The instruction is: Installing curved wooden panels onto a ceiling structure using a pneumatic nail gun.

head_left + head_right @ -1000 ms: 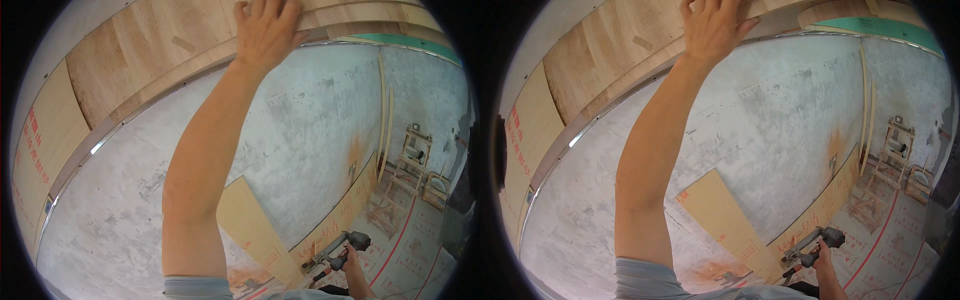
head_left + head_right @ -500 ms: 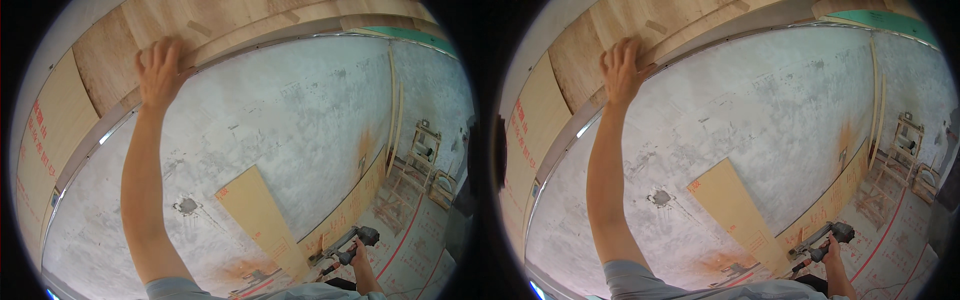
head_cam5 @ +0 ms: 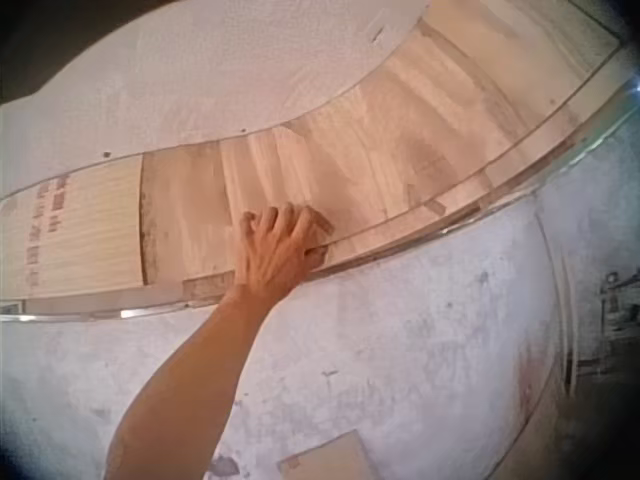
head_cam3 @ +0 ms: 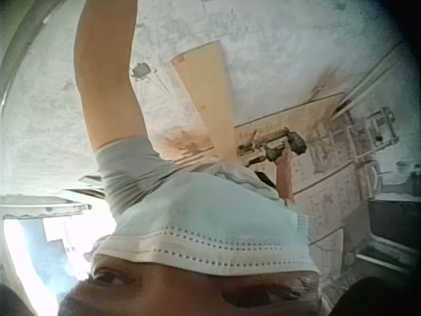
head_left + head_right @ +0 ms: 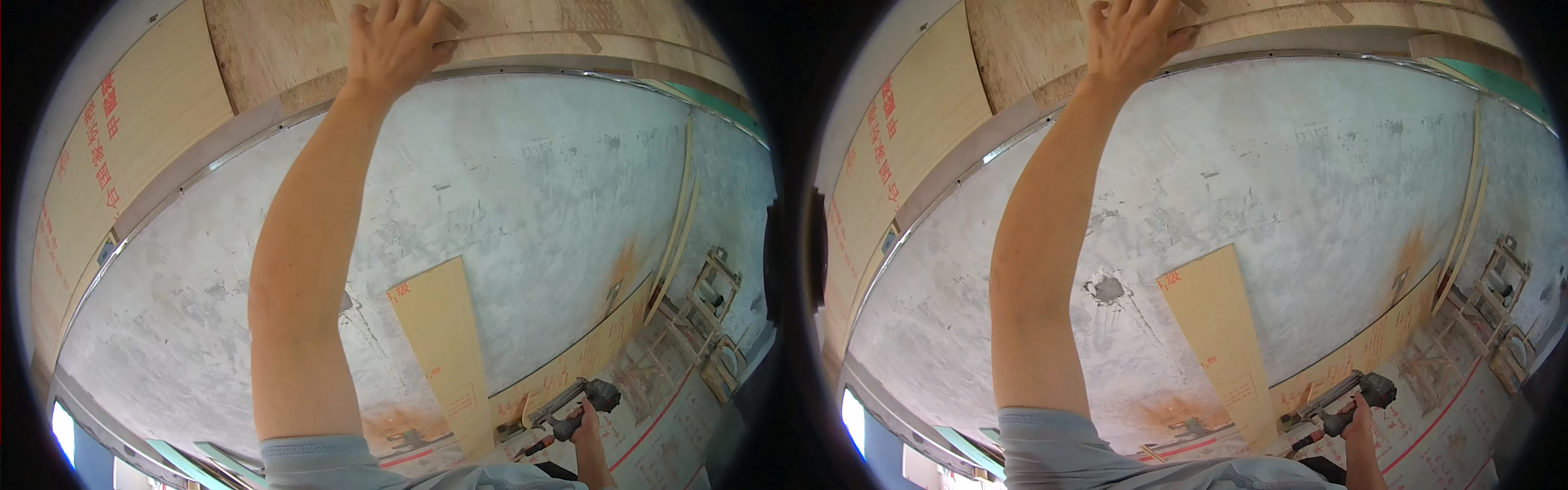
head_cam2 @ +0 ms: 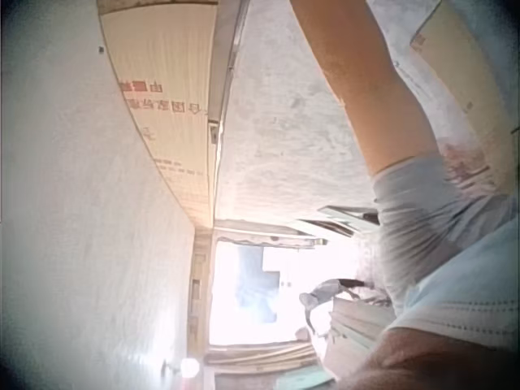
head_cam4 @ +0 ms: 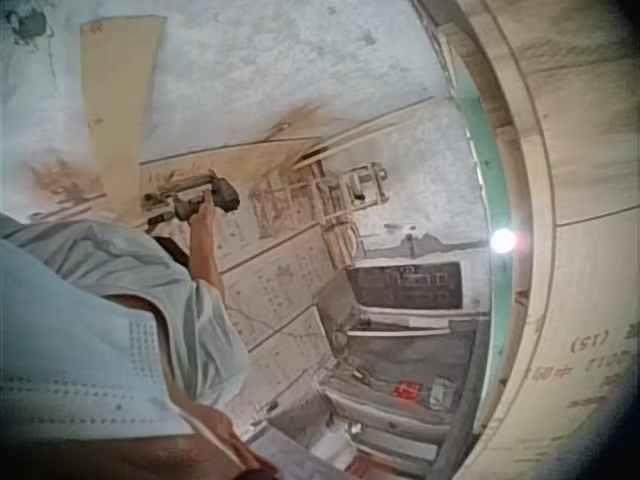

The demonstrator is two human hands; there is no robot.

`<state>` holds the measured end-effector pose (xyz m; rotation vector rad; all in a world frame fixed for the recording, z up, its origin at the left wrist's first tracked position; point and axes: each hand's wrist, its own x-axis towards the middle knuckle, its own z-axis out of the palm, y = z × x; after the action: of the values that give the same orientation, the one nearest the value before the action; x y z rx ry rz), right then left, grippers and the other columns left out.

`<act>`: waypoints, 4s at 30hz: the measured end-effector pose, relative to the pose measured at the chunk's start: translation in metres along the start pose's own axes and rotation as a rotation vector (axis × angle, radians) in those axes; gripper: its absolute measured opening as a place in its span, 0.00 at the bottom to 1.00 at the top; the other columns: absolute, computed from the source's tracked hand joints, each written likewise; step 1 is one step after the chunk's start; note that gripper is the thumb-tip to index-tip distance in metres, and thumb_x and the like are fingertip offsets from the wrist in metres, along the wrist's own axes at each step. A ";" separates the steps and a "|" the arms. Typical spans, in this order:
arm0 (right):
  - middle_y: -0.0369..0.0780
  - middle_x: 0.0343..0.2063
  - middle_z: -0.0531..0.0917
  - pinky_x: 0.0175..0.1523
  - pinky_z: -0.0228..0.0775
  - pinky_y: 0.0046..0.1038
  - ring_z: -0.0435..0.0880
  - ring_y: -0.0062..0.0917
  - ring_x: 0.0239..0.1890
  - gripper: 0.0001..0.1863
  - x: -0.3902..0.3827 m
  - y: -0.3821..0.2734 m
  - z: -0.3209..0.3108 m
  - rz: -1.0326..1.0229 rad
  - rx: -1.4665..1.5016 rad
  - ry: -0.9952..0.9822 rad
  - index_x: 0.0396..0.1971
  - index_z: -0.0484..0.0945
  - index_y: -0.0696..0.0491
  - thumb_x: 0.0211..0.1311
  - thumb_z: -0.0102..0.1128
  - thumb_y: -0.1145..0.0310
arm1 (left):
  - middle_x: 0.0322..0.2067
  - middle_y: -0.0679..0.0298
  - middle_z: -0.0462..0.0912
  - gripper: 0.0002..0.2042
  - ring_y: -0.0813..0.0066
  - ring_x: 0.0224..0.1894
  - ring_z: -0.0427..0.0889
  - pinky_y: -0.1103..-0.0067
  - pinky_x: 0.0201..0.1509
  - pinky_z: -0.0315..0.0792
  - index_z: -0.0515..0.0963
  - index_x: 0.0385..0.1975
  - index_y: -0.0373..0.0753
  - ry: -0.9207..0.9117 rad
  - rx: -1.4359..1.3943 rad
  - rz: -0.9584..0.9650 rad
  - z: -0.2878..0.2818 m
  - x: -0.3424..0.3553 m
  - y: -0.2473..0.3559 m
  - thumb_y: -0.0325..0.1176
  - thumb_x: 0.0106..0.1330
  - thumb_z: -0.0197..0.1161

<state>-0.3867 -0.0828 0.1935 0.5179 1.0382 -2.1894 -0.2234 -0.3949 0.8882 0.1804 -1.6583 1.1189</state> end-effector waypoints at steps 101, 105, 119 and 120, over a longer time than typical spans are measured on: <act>0.34 0.15 0.69 0.22 0.67 0.36 0.70 0.26 0.14 0.10 -0.049 0.055 0.016 -0.083 -0.270 0.015 0.27 0.69 0.50 0.62 0.60 0.65 | 0.73 0.63 0.51 0.40 0.64 0.76 0.46 0.42 0.70 0.33 0.56 0.72 0.51 -0.101 0.075 -0.026 0.018 -0.032 -0.019 0.62 0.63 0.57; 0.34 0.16 0.69 0.22 0.67 0.34 0.69 0.26 0.14 0.10 -0.030 0.048 -0.002 -0.051 -0.241 0.005 0.27 0.68 0.49 0.62 0.61 0.66 | 0.71 0.63 0.57 0.36 0.62 0.74 0.52 0.39 0.68 0.38 0.64 0.68 0.51 -0.070 0.142 -0.078 0.015 -0.037 -0.019 0.58 0.61 0.62; 0.32 0.16 0.66 0.22 0.65 0.31 0.67 0.21 0.14 0.08 0.048 -0.112 -0.039 -0.089 -0.292 -0.069 0.34 0.67 0.49 0.65 0.58 0.68 | 0.72 0.61 0.55 0.39 0.61 0.74 0.52 0.44 0.66 0.49 0.57 0.71 0.49 -0.196 0.295 -0.321 0.004 -0.047 0.017 0.55 0.61 0.64; 0.32 0.16 0.65 0.22 0.65 0.31 0.67 0.21 0.14 0.09 0.055 -0.113 -0.043 -0.102 -0.304 -0.073 0.39 0.67 0.49 0.64 0.59 0.69 | 0.73 0.61 0.54 0.40 0.61 0.74 0.51 0.43 0.65 0.49 0.57 0.71 0.49 -0.220 0.294 -0.316 0.003 -0.047 0.016 0.56 0.61 0.64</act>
<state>-0.5019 -0.0168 0.1956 0.2497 1.3528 -2.0674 -0.2162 -0.4072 0.8402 0.7516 -1.5770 1.1222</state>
